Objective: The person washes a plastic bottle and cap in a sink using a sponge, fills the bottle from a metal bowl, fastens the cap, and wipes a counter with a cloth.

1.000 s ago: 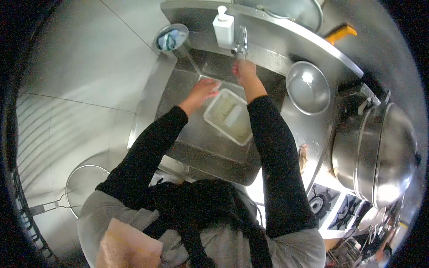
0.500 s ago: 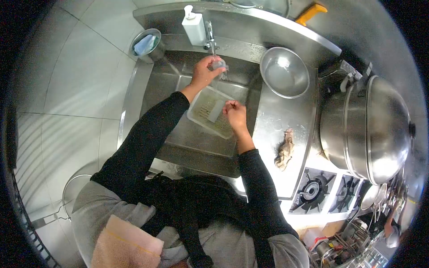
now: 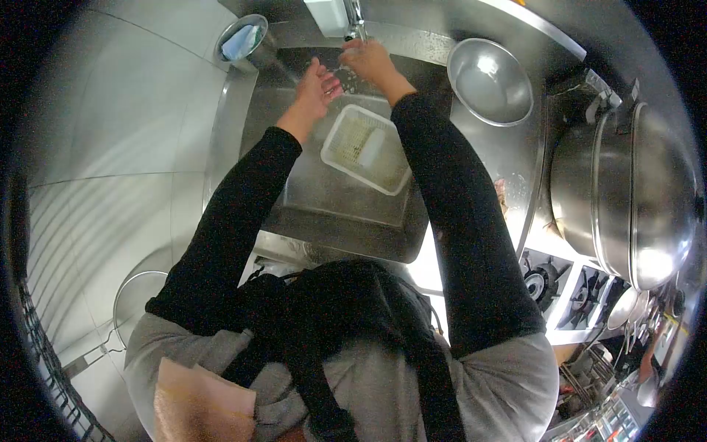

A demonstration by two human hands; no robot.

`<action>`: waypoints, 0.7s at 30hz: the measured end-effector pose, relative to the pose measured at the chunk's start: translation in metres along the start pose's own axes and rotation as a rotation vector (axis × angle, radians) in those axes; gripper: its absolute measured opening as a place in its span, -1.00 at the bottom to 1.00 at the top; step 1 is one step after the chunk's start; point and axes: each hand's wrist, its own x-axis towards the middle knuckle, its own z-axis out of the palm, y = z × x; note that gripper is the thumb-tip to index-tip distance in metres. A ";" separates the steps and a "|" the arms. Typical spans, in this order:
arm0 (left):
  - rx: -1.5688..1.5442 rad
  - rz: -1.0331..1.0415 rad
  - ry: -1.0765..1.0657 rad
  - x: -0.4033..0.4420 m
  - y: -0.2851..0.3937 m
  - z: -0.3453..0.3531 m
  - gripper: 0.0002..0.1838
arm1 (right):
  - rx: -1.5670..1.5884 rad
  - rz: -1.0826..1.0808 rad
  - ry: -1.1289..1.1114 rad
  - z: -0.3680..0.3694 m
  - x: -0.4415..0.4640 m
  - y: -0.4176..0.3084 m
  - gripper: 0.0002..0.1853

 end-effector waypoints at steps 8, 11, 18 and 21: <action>0.246 0.006 -0.374 0.046 -0.052 0.054 -0.52 | 0.387 0.008 0.263 -0.020 -0.096 -0.015 -0.61; 0.662 0.196 -0.480 0.058 -0.077 0.089 -0.47 | 0.150 0.162 0.392 0.003 -0.183 0.078 -0.52; 1.486 0.097 -0.540 0.106 -0.231 -0.027 -0.37 | 0.480 0.520 0.294 0.038 -0.342 0.056 -0.50; 1.320 0.134 -0.042 0.099 -0.316 -0.075 -0.27 | 0.489 0.628 0.297 0.022 -0.373 0.054 -0.49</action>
